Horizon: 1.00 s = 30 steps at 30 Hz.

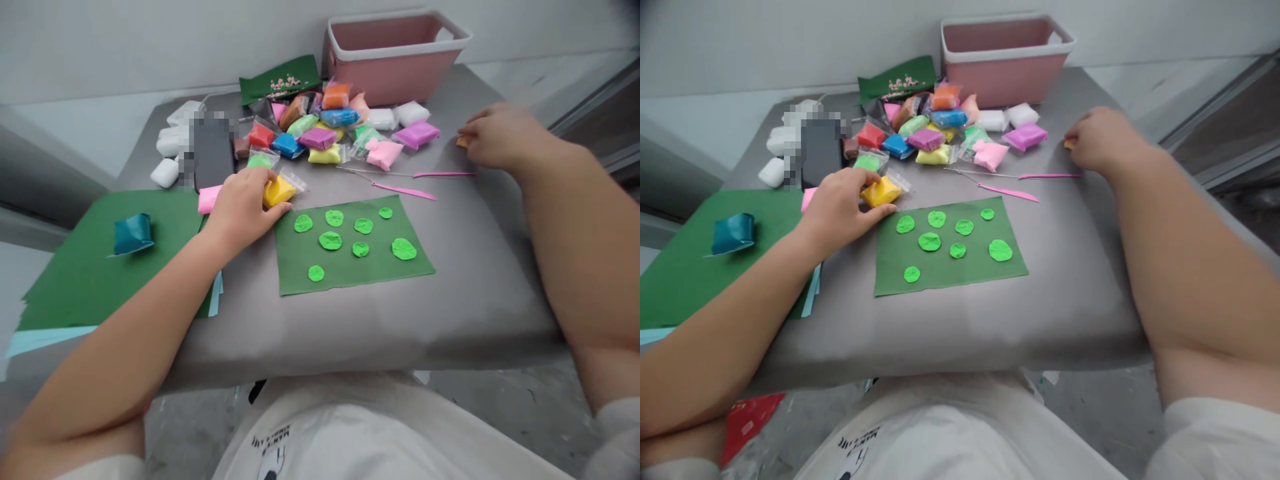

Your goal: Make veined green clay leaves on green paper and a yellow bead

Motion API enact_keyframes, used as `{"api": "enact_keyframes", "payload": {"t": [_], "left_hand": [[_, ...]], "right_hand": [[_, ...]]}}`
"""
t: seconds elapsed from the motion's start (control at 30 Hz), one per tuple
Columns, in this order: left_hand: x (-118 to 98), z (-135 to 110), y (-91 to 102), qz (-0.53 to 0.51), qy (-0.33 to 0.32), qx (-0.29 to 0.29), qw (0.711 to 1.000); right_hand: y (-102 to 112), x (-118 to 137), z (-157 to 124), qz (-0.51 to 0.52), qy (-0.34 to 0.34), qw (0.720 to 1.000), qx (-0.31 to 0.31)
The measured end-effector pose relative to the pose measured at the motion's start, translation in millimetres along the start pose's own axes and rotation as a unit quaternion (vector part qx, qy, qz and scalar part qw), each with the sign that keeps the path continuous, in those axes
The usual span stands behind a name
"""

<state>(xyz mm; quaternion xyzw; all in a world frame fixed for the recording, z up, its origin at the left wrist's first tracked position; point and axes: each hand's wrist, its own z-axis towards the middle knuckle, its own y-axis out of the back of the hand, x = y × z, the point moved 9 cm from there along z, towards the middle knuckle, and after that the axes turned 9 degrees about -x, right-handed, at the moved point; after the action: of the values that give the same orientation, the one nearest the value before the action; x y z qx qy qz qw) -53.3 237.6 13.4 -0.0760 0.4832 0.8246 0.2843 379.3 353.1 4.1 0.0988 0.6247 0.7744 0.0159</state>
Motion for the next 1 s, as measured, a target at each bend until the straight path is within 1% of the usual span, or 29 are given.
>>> {"api": "enact_keyframes", "payload": {"t": [0.07, 0.1, 0.13, 0.2, 0.27, 0.3, 0.37, 0.43, 0.53, 0.6, 0.67, 0.7, 0.73, 0.77, 0.8, 0.87, 0.9, 0.93, 1.0], "left_hand": [[3, 0, 1.7, -0.030, 0.013, -0.008, 0.999], [4, 0, 2.6, -0.047, 0.019, -0.008, 0.999], [3, 0, 3.7, -0.062, 0.024, -0.009, 0.998], [-2, 0, 7.7, -0.082, 0.020, -0.016, 0.996], [-13, -1, 14.6, -0.089, -0.009, -0.037, 0.995], [-20, -1, 17.4, -0.091, -0.025, -0.044, 0.995], [-30, -2, 19.8, -0.100, -0.040, -0.041, 0.993], [-35, -2, 19.1, -0.110, -0.027, -0.025, 0.993], [-39, -4, 19.0, -0.106, -0.019, -0.018, 0.994], [-46, -7, 20.2, -0.096, -0.035, -0.026, 0.994], [-56, -12, 20.9, -0.089, -0.057, -0.035, 0.994], [-62, -14, 20.8, -0.088, -0.071, -0.036, 0.993], [-69, -17, 20.7, -0.088, -0.084, -0.036, 0.992], [-75, -20, 20.5, -0.089, -0.096, -0.035, 0.991], [-80, -22, 20.4, -0.091, -0.103, -0.033, 0.990], [-87, -25, 20.7, -0.099, -0.101, -0.031, 0.989], [-88, -26, 20.9, -0.103, -0.095, -0.031, 0.990], [-89, -27, 21.0, -0.105, -0.089, -0.031, 0.990], [-89, -28, 21.3, -0.105, -0.086, -0.031, 0.990]], "right_hand": [[2, 9, -8, -0.009, 0.035, 0.999, 0.018], [6, 13, -13, -0.014, 0.045, 0.999, 0.017], [12, 16, -17, -0.015, 0.050, 0.999, 0.007], [27, 23, -25, -0.014, 0.056, 0.998, -0.036], [39, 29, -31, -0.011, 0.061, 0.995, -0.079], [42, 32, -33, -0.013, 0.063, 0.994, -0.089], [43, 32, -32, -0.014, 0.048, 0.994, -0.092], [43, 25, -28, -0.006, 0.021, 0.995, -0.095], [51, 15, -25, 0.016, -0.022, 0.992, -0.121], [58, 18, -32, 0.060, -0.038, 0.988, -0.138], [68, 36, -48, 0.159, -0.035, 0.974, -0.156], [70, 52, -59, 0.234, -0.007, 0.961, -0.145], [72, 70, -71, 0.324, 0.015, 0.937, -0.129], [67, 90, -84, 0.415, 0.034, 0.907, -0.069], [62, 112, -98, 0.449, 0.069, 0.891, -0.007], [56, 145, -126, 0.476, 0.117, 0.869, 0.072], [55, 160, -139, 0.507, 0.151, 0.842, 0.108], [53, 170, -150, 0.524, 0.170, 0.822, 0.141], [48, 179, -163, 0.543, 0.179, 0.801, 0.177]]}}
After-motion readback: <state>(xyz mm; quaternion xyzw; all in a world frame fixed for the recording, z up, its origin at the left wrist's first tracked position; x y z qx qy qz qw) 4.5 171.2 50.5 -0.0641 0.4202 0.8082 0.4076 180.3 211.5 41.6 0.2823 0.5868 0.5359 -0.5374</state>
